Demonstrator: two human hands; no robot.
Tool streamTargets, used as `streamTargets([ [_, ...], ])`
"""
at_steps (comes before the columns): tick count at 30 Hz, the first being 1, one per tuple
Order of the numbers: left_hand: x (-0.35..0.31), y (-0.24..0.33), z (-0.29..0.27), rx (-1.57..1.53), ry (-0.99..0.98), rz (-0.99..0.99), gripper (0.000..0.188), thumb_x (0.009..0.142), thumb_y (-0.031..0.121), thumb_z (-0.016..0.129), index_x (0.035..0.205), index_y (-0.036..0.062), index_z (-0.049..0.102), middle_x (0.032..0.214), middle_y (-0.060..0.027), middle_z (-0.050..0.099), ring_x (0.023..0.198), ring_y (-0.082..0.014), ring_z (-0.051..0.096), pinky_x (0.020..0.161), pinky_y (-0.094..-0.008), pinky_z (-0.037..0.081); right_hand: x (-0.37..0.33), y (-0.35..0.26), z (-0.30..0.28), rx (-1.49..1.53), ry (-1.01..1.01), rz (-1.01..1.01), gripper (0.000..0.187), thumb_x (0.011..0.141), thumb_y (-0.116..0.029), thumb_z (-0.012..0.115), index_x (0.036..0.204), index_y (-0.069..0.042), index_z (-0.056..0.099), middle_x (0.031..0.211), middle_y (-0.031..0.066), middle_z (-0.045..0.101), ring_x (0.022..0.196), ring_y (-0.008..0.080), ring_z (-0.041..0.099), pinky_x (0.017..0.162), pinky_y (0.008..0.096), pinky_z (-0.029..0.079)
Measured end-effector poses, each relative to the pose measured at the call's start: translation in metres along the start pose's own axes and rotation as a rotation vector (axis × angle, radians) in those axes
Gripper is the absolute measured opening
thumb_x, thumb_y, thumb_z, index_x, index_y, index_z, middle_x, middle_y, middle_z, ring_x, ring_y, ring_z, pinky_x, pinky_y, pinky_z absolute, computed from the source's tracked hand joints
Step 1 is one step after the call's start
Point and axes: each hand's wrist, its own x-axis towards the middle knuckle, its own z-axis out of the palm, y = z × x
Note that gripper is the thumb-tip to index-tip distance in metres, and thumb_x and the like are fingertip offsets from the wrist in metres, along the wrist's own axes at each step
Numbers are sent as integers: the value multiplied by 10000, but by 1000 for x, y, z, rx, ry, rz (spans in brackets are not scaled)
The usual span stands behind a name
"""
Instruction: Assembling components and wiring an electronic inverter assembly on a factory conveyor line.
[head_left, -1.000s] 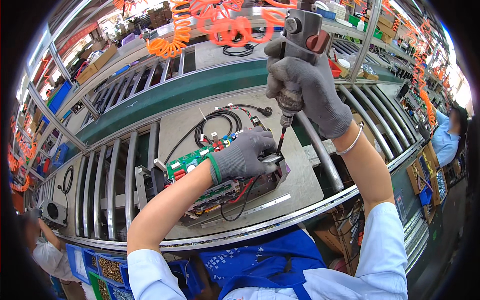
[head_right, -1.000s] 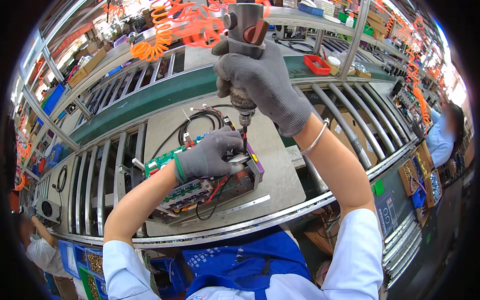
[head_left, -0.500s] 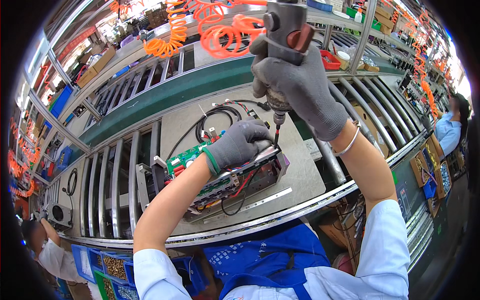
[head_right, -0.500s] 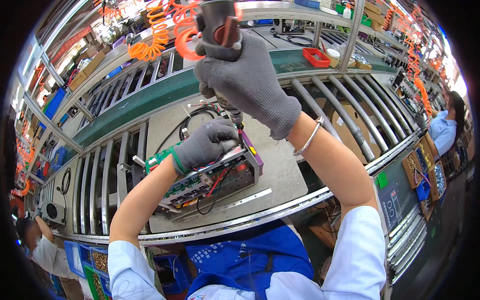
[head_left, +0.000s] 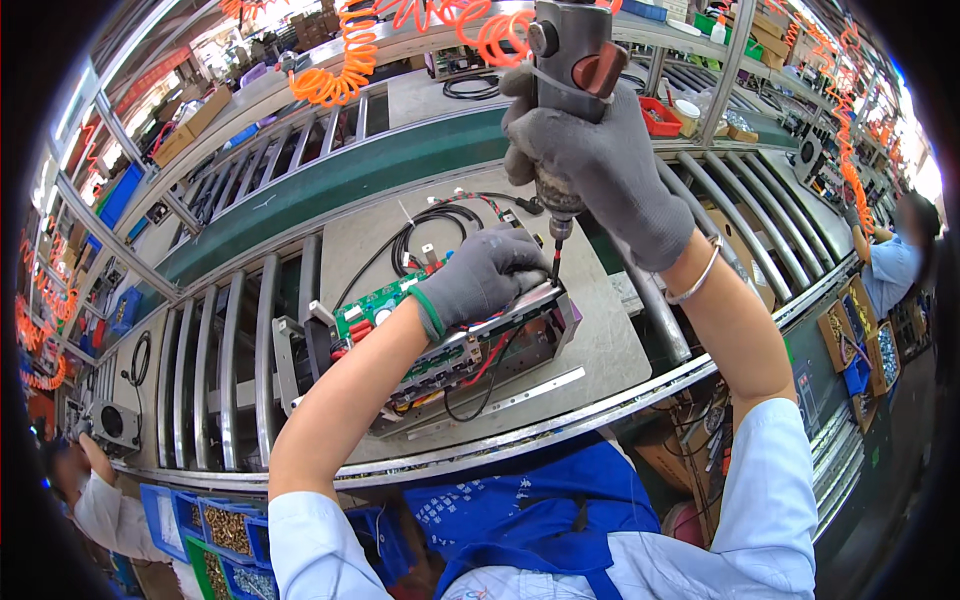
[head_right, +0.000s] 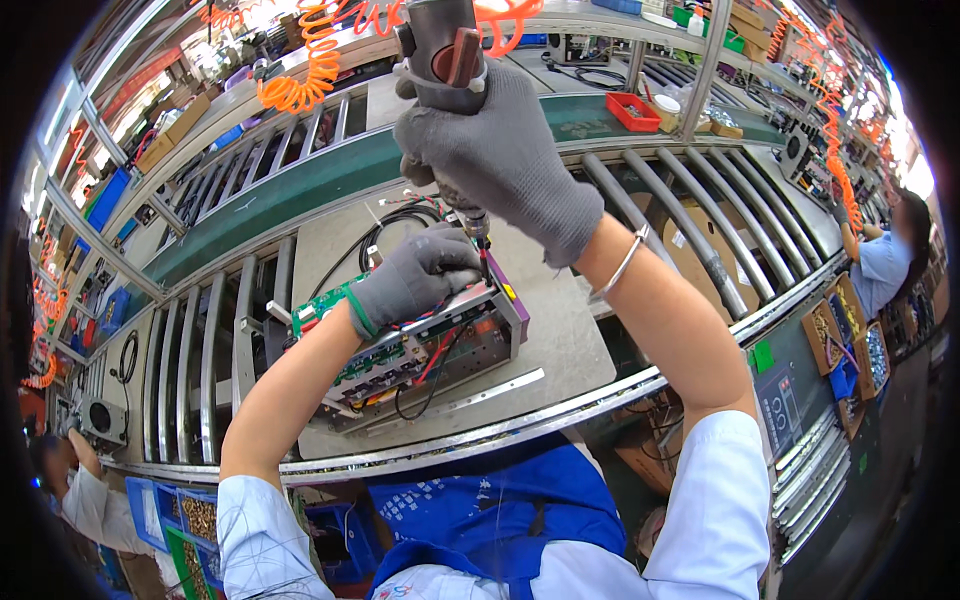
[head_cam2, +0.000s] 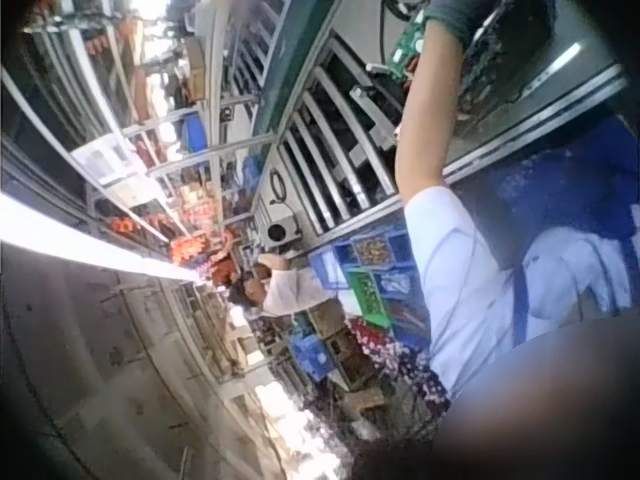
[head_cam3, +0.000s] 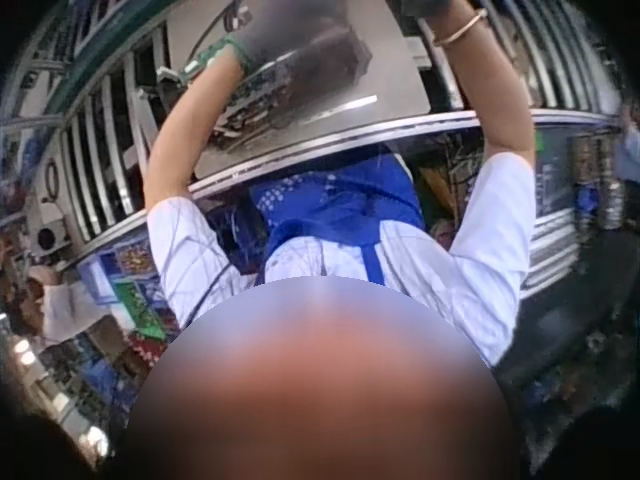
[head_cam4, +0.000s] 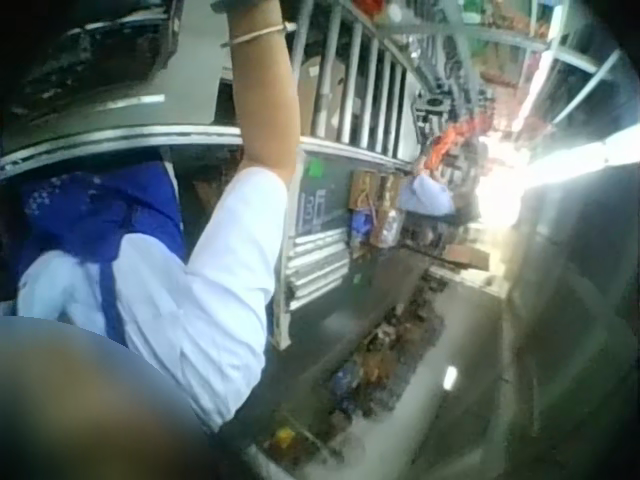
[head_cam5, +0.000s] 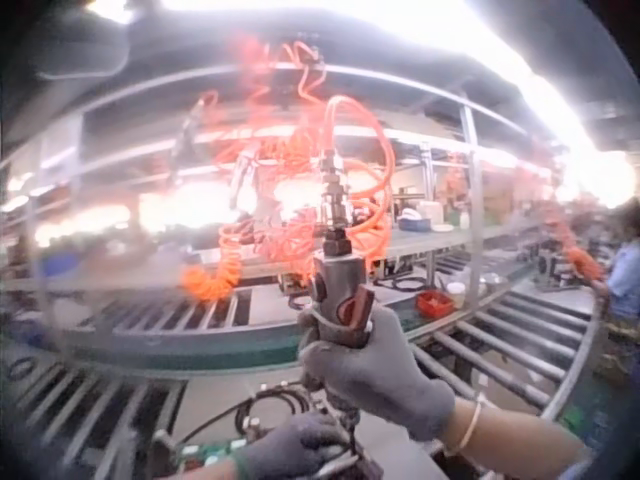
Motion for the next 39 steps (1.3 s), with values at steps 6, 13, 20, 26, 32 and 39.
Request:
streamTargets([
  [6,-2,61,-41,-415,503,-288,390,754,114,672,1117,1,589,995,-72,639,898,-109,597,810,-266,487,9,-30,6,29,-38,-41,247,758,-108,612,962,30,586,692,60,606,565,118,600,522,249,476],
  [13,-57,145,0,-389,661,-13,636,660,128,719,1216,8,435,1088,-168,573,1017,-260,569,867,-351,461,-88,-47,33,447,-206,229,383,828,-272,535,1061,33,538,785,118,608,626,156,588,600,272,481],
  [20,-196,163,70,57,465,-444,750,602,67,655,1297,27,377,1036,-178,555,1022,-375,533,909,-466,390,-213,4,61,679,-339,1086,543,860,-419,497,1154,37,490,897,168,613,696,197,581,673,294,494],
  [26,-289,176,65,878,464,-737,564,696,35,530,1255,50,460,1003,-150,571,964,-340,557,935,-459,379,-271,62,76,680,-681,1314,508,754,-446,540,919,33,530,596,104,542,444,168,508,408,249,406],
  [32,-493,232,-22,1161,151,-2054,149,734,141,536,812,117,661,867,-84,669,882,-274,641,715,-404,486,-281,55,60,1018,-462,1225,624,728,-370,625,1185,-8,401,567,128,488,379,169,449,350,272,413],
  [39,-582,227,-5,1090,-160,-1882,197,770,210,577,910,116,679,1013,-128,633,949,-304,605,779,-437,491,-276,39,45,1304,-556,1171,907,635,-272,668,1413,-70,247,672,180,554,456,212,530,402,288,435],
])
